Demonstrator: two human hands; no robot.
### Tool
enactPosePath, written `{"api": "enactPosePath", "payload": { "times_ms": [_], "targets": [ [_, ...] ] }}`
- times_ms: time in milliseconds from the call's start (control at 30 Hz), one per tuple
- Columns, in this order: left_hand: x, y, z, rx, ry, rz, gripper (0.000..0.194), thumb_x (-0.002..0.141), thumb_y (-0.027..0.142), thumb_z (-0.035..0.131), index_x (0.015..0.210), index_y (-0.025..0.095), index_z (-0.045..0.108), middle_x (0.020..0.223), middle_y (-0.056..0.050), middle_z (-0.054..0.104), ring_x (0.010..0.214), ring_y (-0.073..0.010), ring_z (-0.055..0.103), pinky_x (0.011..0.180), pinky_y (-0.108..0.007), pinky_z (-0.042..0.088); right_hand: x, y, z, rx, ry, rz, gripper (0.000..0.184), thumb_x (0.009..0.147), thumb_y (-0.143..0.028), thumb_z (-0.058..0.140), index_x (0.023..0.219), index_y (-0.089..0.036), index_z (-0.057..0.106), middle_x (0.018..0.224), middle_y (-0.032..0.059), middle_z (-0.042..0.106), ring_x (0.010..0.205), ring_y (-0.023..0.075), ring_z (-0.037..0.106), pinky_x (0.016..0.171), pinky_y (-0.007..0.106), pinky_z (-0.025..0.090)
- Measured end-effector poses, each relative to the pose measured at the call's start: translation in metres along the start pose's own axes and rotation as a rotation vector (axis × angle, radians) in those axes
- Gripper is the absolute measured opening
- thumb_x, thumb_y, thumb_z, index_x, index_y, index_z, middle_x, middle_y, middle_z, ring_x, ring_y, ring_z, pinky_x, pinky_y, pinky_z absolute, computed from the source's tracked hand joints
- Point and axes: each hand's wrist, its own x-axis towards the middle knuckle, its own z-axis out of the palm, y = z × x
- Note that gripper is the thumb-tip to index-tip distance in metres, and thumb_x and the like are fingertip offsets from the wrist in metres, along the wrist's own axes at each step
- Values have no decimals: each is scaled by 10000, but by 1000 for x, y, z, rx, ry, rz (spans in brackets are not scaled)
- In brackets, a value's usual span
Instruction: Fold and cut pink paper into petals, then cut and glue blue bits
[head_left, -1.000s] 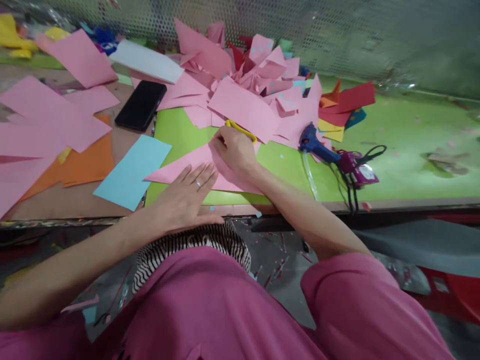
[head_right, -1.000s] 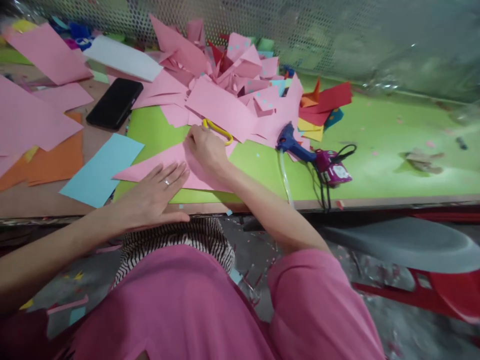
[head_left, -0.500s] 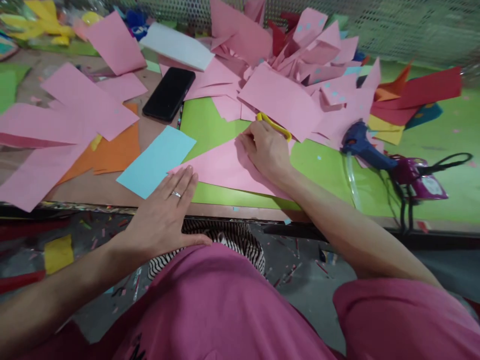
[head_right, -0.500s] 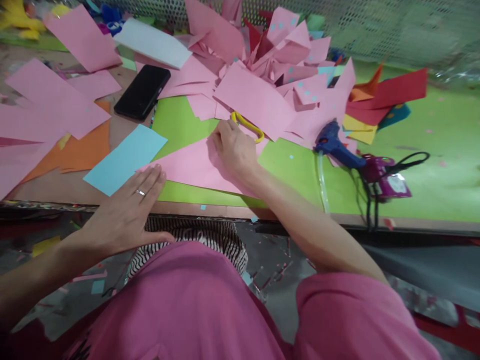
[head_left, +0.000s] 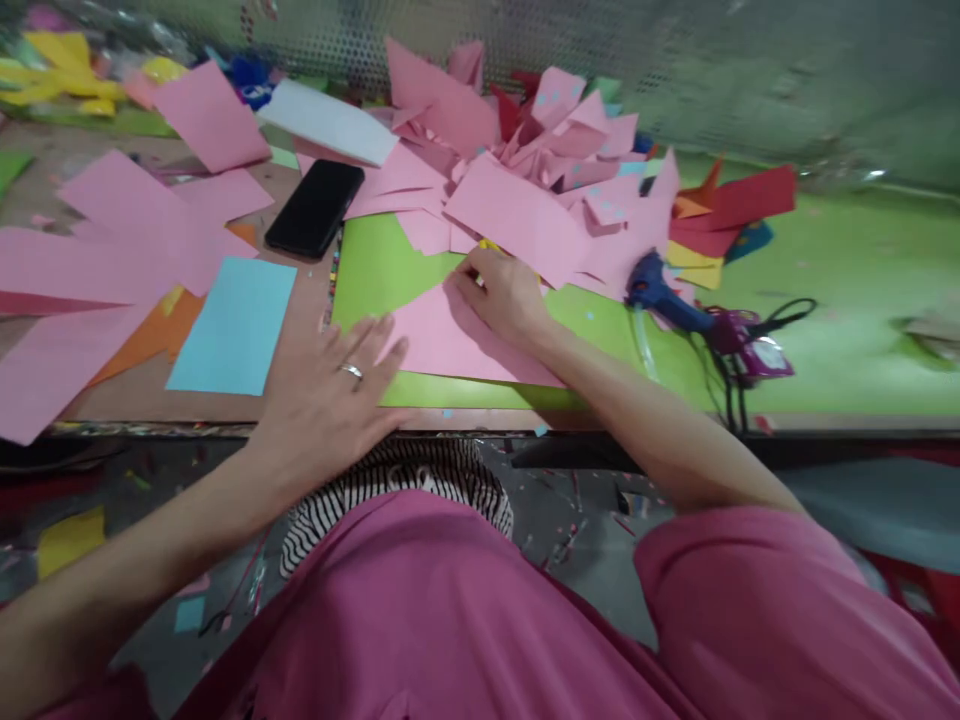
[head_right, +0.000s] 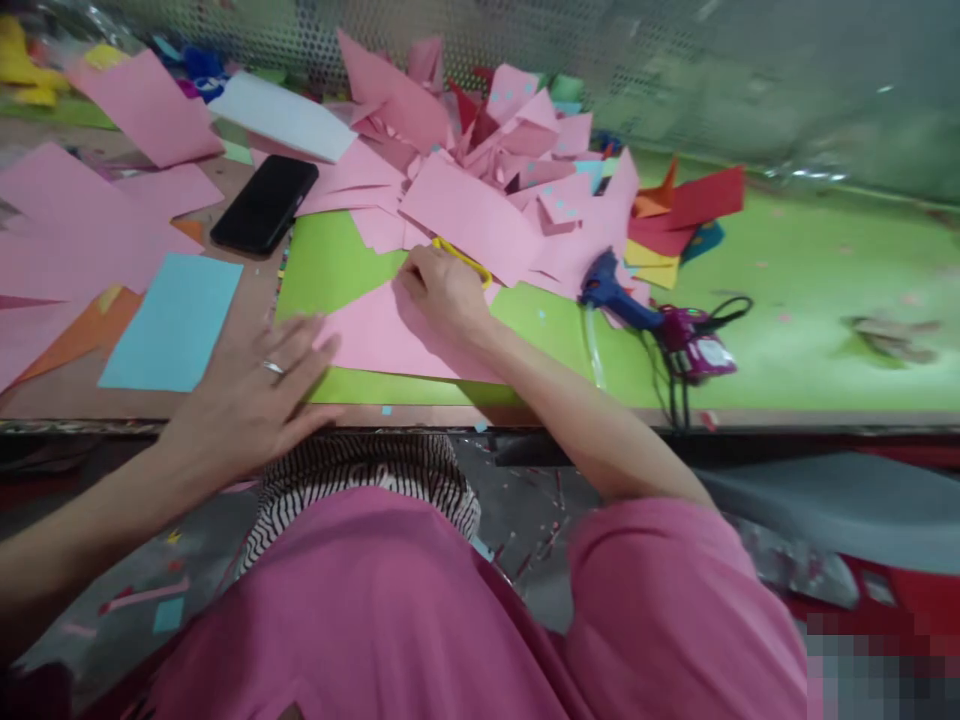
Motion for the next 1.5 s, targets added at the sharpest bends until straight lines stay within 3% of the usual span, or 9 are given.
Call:
{"api": "enactPosePath", "payload": {
  "times_ms": [167, 300, 433, 533, 633, 800, 1033, 1267, 1500],
  "targets": [
    [34, 13, 20, 20, 50, 199, 543, 982, 398, 588, 1402, 56, 545, 1480, -231, 570, 1373, -364, 543, 1129, -540, 430, 5, 2, -13, 288, -24, 158, 165, 903, -253, 634, 759, -174, 614, 723, -2, 626, 673, 127, 511, 638, 274, 362],
    [42, 9, 14, 67, 198, 283, 450, 988, 276, 585, 1386, 67, 554, 1415, -204, 636, 1299, -332, 616, 1075, -500, 494, 4, 3, -19, 626, -101, 343, 206, 895, -225, 650, 720, -194, 546, 637, -45, 528, 612, 103, 466, 579, 242, 360],
    [47, 8, 5, 150, 355, 380, 314, 978, 47, 470, 1231, 72, 653, 1262, -166, 737, 1154, -271, 709, 981, -416, 554, 3, 2, -20, 751, -170, 411, 137, 923, -212, 611, 812, -203, 532, 702, -23, 591, 627, 120, 540, 598, 253, 444],
    [49, 9, 5, 200, 398, 408, 273, 956, 17, 482, 1132, 35, 690, 1134, -168, 780, 1010, -267, 754, 861, -380, 593, 1, 2, -30, 620, -98, 320, 77, 901, -211, 642, 943, -196, 579, 876, 22, 657, 708, 138, 576, 653, 280, 470],
    [46, 10, 8, 215, 374, 381, 254, 936, 16, 509, 1105, 26, 699, 1040, -157, 796, 902, -265, 767, 735, -357, 605, -14, 0, -52, 331, 94, 10, 257, 897, -174, 635, 1149, -197, 595, 1208, 87, 645, 918, 169, 616, 787, 320, 484],
    [39, 15, 14, 184, 306, 341, 323, 922, -20, 455, 1134, 40, 690, 1033, -152, 795, 820, -230, 767, 654, -317, 598, -70, -18, -62, 119, -275, -291, 232, 911, -319, 712, 1082, -173, 655, 1025, 66, 716, 918, 202, 629, 802, 342, 467],
    [30, 15, 18, 104, 240, 268, 271, 964, 27, 455, 1073, 102, 692, 1087, -144, 782, 855, -221, 755, 694, -323, 593, -108, -12, -22, -183, -97, -391, 211, 1047, -242, 508, 1029, -191, 712, 997, 53, 750, 906, 197, 590, 830, 350, 377],
    [26, -1, 11, -46, 103, 144, 148, 1001, 222, 554, 968, 143, 675, 907, -82, 741, 770, -233, 673, 669, -368, 517, -106, -20, -30, -137, -139, -275, 274, 1058, -339, 487, 1024, -197, 719, 1050, 53, 743, 954, 210, 592, 850, 363, 357],
    [24, 9, 12, 50, 51, 113, 156, 964, 110, 534, 996, 147, 683, 933, -79, 750, 804, -253, 675, 681, -380, 513, -112, -31, -21, -131, -100, -296, 238, 1061, -280, 470, 1052, -219, 700, 1017, 42, 742, 930, 209, 576, 863, 365, 376]
  ]
}}
